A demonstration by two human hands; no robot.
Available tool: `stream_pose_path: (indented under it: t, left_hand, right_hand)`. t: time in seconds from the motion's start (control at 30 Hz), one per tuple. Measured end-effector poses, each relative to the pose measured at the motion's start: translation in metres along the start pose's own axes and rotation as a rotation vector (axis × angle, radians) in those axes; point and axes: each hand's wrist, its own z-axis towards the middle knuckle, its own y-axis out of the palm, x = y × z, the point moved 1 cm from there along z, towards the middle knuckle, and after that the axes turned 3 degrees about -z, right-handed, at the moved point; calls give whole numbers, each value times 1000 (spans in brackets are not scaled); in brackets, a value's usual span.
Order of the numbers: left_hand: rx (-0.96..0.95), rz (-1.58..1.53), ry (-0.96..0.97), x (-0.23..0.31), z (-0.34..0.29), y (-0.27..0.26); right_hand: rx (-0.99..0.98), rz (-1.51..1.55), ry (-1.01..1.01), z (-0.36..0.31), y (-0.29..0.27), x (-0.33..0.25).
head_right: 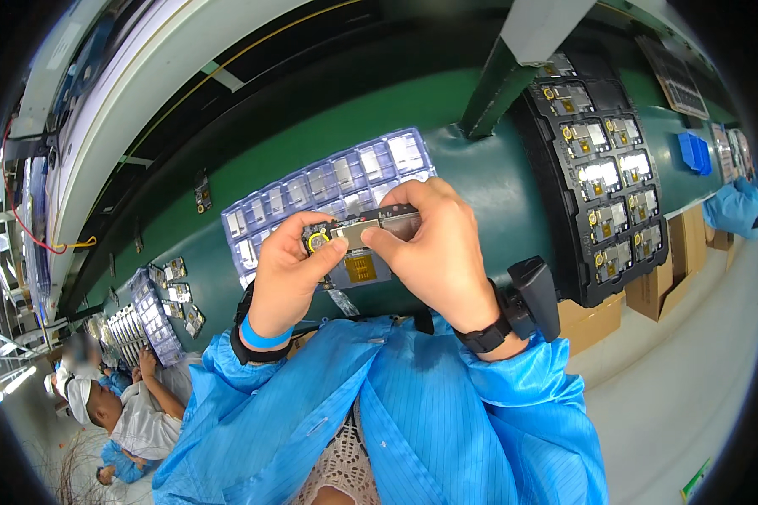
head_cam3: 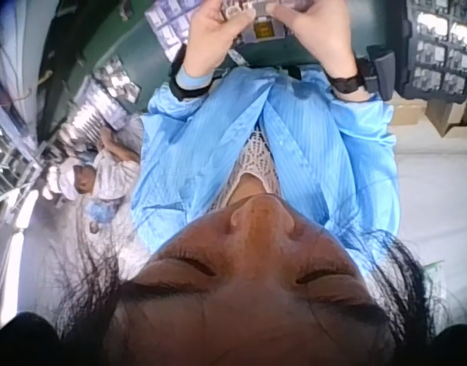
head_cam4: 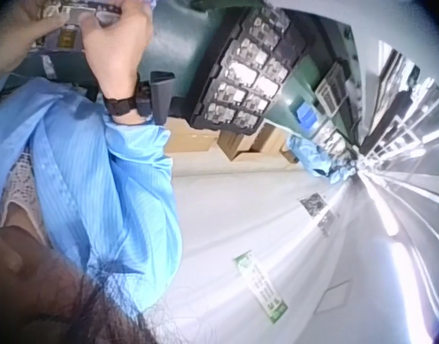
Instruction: Manually assembling and inspecting small electronic circuit board components on a factory line.
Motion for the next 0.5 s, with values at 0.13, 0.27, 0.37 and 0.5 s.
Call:
stream_pose_path:
  t: [0.13,0.27,0.37,0.5]
  left_hand:
    - [-18,13,27,-6,8,16]
    - [14,-159,36,-10,22,38]
    - [19,-250,54,-15,33,48]
    - [-45,-155,-122,-11,45,65]
  right_hand:
    - [30,28,19,0,-13,13]
    - [69,170,-6,9,-40,51]
    - [-241,653,331,11,-59,66]
    - [-34,585,340,21,-101,96]
